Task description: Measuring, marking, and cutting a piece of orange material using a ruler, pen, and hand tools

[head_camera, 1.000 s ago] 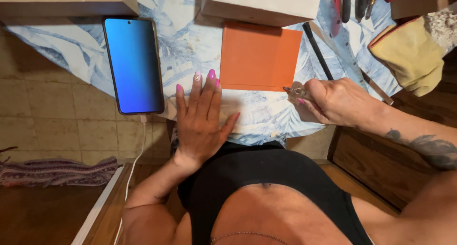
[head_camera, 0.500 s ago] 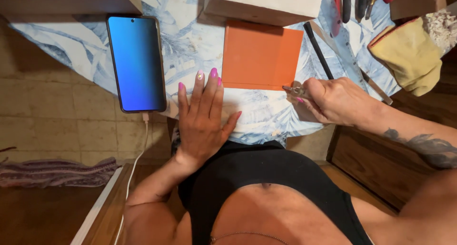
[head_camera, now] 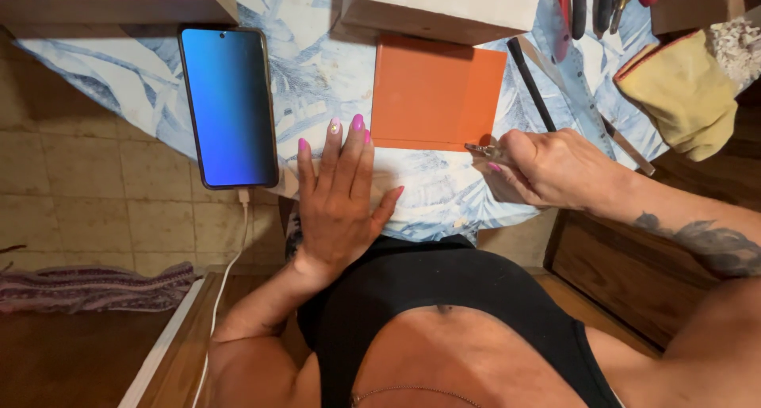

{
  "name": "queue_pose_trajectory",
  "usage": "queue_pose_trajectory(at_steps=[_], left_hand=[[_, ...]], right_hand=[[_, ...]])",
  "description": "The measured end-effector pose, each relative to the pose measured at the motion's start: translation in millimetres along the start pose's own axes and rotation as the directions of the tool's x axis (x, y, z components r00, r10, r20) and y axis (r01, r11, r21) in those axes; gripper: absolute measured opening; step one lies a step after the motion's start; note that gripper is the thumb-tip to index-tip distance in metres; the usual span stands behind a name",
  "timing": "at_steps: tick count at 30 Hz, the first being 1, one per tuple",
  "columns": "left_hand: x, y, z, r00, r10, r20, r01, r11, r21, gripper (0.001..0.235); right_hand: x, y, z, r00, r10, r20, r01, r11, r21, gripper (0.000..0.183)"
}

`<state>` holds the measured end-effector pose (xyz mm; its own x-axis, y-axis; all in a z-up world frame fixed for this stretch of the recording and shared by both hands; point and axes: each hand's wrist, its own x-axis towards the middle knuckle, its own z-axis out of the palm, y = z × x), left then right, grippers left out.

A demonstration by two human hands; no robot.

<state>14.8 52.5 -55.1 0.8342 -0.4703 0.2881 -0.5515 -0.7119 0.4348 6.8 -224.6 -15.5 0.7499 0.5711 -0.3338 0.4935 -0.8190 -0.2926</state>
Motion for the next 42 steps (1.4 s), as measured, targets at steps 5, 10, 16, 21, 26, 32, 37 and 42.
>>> queue_pose_trajectory(at_steps=[5,10,16,21,26,32,37,42], left_hand=[[0,0,-2,1.000,0.004,0.008,-0.004,1.000,0.027,0.051],[-1,-1,-1,1.000,-0.003,0.000,0.003,1.000,-0.003,0.052],[-1,-2,0,1.000,0.004,-0.013,-0.004,1.000,0.008,0.052],[-3,-3,0,1.000,0.006,-0.014,-0.006,0.999,0.034,0.053],[-3,-5,0,1.000,0.012,-0.016,-0.012,0.999,0.034,0.052],[-2,-6,-2,1.000,0.023,-0.020,-0.023,1.000,0.010,0.056],[-2,-6,-1,1.000,0.019,-0.002,-0.019,0.999,0.028,0.057],[-3,-7,-1,1.000,0.019,-0.014,-0.019,1.000,0.020,0.057]], right_hand=[[3,-4,-1,1.000,0.025,0.017,-0.025,1.000,-0.010,0.021],[3,-3,0,1.000,0.017,0.020,-0.017,1.000,-0.008,0.020],[6,-5,-1,0.998,0.044,0.046,-0.043,0.999,-0.021,0.021],[6,-5,1,0.999,0.017,0.035,-0.016,1.000,-0.007,0.021],[13,-11,-2,1.000,0.011,0.029,-0.012,1.000,0.017,0.021],[14,-10,-3,1.000,0.012,0.028,-0.013,1.000,0.006,0.021],[14,-10,-2,0.999,0.016,0.042,-0.017,1.000,0.006,0.022],[16,-10,-2,0.998,0.027,0.052,-0.027,1.000,0.004,0.021]])
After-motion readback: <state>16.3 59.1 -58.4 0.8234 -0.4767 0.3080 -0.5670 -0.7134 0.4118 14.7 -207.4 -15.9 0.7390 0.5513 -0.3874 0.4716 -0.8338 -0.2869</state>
